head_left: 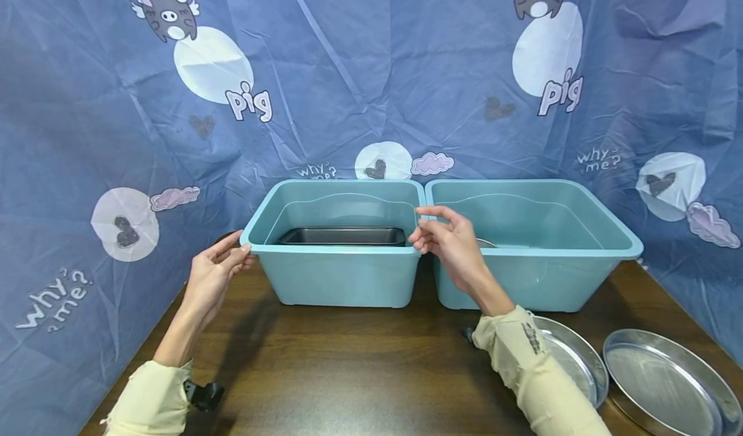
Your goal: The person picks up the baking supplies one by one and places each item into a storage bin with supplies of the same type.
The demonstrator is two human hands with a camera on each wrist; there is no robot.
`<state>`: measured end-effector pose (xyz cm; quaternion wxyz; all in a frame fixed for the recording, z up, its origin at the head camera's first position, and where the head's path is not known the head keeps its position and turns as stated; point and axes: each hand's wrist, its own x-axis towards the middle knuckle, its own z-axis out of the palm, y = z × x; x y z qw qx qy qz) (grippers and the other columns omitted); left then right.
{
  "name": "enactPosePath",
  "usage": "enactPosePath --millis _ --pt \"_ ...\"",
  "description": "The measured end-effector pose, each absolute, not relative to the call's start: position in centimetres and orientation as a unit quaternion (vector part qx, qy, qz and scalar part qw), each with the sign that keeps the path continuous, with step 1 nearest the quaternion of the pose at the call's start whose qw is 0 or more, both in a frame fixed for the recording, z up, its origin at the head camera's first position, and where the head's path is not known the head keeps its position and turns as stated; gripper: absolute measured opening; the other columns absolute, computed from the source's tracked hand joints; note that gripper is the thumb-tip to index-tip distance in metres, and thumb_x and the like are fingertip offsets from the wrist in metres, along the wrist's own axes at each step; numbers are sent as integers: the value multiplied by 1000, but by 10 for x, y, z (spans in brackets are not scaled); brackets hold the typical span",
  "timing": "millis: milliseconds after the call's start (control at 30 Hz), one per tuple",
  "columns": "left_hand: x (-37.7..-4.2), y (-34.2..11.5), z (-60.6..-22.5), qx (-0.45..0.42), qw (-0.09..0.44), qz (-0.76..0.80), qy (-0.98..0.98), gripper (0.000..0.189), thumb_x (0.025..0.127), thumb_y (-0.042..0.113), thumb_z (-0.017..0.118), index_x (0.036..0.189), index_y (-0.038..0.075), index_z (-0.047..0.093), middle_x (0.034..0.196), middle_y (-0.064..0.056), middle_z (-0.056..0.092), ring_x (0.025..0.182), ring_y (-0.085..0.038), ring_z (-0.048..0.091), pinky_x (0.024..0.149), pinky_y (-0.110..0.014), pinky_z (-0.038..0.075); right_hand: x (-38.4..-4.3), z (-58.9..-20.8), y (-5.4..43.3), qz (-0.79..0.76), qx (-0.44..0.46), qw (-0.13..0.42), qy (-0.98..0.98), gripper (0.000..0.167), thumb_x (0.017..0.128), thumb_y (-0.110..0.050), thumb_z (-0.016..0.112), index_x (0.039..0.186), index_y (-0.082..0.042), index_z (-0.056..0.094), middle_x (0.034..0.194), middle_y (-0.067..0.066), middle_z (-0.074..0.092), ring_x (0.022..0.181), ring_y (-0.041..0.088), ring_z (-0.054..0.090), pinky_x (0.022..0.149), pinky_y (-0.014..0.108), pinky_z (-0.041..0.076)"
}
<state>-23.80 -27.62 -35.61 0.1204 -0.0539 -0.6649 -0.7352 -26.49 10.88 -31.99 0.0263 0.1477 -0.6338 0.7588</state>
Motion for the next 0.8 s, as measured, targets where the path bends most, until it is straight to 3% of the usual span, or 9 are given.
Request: enactPosePath --millis 800 --pt "-236 -273 -358 -50 119 -743 -657 59 105 5 60 152 -16 32 87 1 70 77 -6 67 73 -18 55 -259 -328 120 740 155 26 -654 29 106 -1 52 133 8 54 77 6 69 68 15 64 63 22 53"
